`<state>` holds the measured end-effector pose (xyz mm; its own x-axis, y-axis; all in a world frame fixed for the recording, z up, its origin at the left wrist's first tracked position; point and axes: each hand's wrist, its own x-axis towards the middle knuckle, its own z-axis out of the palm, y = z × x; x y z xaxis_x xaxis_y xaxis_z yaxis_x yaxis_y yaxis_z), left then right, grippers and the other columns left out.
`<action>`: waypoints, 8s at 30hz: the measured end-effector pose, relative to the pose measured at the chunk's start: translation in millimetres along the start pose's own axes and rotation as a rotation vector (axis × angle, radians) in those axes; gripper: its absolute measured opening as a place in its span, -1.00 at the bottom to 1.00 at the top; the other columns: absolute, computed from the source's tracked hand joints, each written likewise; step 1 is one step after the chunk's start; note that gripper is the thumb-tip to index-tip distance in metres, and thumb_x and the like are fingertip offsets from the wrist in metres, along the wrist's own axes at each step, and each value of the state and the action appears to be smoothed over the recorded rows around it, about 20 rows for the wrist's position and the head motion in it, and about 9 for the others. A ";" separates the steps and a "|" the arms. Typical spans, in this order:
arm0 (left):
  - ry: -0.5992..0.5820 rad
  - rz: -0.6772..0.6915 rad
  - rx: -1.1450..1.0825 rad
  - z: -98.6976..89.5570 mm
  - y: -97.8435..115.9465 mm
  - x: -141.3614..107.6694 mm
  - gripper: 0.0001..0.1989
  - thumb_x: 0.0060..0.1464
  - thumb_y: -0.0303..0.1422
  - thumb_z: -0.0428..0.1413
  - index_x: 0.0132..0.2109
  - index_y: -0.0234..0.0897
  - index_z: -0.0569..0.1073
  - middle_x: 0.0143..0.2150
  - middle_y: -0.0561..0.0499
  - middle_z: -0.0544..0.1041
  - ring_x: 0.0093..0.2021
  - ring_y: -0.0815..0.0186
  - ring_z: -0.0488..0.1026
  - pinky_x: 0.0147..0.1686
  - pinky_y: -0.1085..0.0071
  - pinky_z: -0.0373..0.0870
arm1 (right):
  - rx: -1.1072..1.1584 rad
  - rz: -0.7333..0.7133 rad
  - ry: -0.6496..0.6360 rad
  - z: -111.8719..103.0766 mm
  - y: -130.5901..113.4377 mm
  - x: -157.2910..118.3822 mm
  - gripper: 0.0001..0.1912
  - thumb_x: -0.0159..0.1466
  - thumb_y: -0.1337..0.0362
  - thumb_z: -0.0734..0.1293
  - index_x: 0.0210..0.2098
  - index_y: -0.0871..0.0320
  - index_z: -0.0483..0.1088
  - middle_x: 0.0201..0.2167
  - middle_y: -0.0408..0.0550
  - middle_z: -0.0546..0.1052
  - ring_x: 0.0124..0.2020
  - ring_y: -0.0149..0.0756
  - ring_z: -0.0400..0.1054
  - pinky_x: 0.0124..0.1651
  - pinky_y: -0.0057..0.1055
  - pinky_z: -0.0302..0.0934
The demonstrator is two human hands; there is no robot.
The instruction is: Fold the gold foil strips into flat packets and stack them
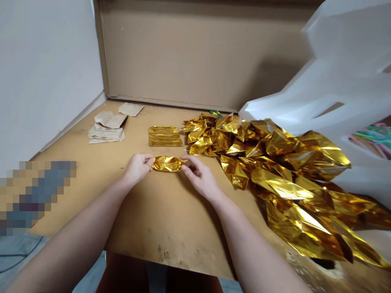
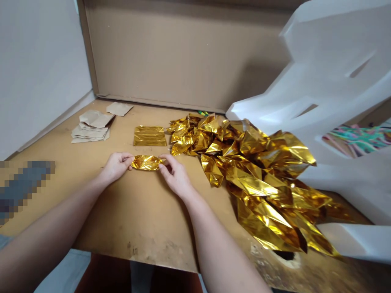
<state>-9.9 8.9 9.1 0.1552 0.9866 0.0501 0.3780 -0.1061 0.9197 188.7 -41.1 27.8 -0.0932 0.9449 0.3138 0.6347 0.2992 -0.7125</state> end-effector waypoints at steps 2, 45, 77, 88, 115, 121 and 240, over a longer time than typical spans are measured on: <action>0.004 -0.010 -0.008 -0.7 -0.2 0.6 -0.82 -0.02 -0.35 0.00 -0.44 -0.29 0.47 -0.69 0.14 0.39 -0.59 0.38 0.37 -0.51 0.51 0.24 | -0.013 -0.019 -0.027 -1.2 -0.7 -0.5 -0.74 0.18 0.20 0.20 -0.16 0.10 0.37 -0.50 -0.17 0.40 -0.54 -0.36 0.21 -0.44 -0.41 0.15; 0.011 0.075 -0.095 -1.6 0.5 -2.2 -0.69 0.03 -0.13 -0.06 -0.44 -0.27 0.38 -0.63 0.11 0.38 -0.57 0.37 0.32 -0.48 0.48 0.19 | 0.089 0.173 0.683 -39.2 40.5 14.3 -0.55 0.07 0.14 0.29 -0.07 0.16 0.34 -0.15 0.04 0.43 -0.19 -0.20 0.33 -0.11 -0.15 0.25; 0.125 -0.048 -0.104 0.8 -5.8 17.2 -0.90 0.07 -0.44 0.03 -0.29 -0.29 0.45 -0.68 0.16 0.38 -0.59 0.39 0.38 -0.48 0.53 0.27 | -0.852 0.139 -0.298 56.1 -22.5 116.7 -0.69 0.29 0.33 0.14 -0.15 0.24 0.47 -0.14 0.21 0.54 -0.05 -0.12 0.38 -0.06 -0.34 0.18; 0.122 -0.050 -0.111 0.0 -3.7 16.3 -0.89 0.07 -0.41 0.03 -0.28 -0.30 0.45 -0.68 0.16 0.36 -0.60 0.40 0.35 -0.50 0.53 0.25 | -0.936 0.019 -0.351 46.0 -28.5 108.4 -0.67 0.22 0.49 0.12 -0.15 0.26 0.44 -0.18 0.22 0.55 -0.11 -0.10 0.43 -0.15 -0.35 0.21; 0.115 -0.062 -0.147 -11.5 -5.9 8.7 -0.52 -0.10 -0.35 0.22 0.01 -0.35 0.34 -0.57 0.16 0.40 -0.60 0.41 0.35 -0.54 0.52 0.24 | -0.714 -0.491 -0.060 29.3 -27.4 -15.1 -0.68 0.33 0.36 0.08 -0.39 0.19 0.41 -0.48 0.01 0.54 -0.41 -0.28 0.37 -0.27 -0.39 0.16; 0.013 -0.157 -0.276 -13.3 2.0 3.1 -0.48 -0.10 -0.47 0.18 0.05 -0.40 0.27 -0.63 0.22 0.34 -0.67 0.47 0.30 -0.61 0.57 0.22 | -0.581 -0.488 -0.062 21.2 -24.4 -16.0 -0.67 0.34 0.31 0.07 -0.37 0.17 0.42 -0.46 0.02 0.54 -0.40 -0.29 0.37 -0.28 -0.39 0.18; -0.532 0.512 0.751 8.4 -4.8 -22.4 -0.35 0.20 -0.06 -0.18 0.31 -0.35 -0.03 0.34 -0.22 -0.03 0.35 0.08 -0.18 0.26 0.10 -0.21 | -0.484 -0.164 -0.093 11.5 -20.7 -12.8 -0.51 0.31 0.05 0.05 0.03 0.19 0.36 -0.02 0.18 0.41 0.01 -0.04 0.23 0.05 -0.11 0.11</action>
<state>-7.5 -13.7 0.3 0.7681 0.6401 0.0199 0.5941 -0.7239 0.3507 168.0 -57.9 31.3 -0.2749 0.9050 0.3247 0.8860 0.3696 -0.2800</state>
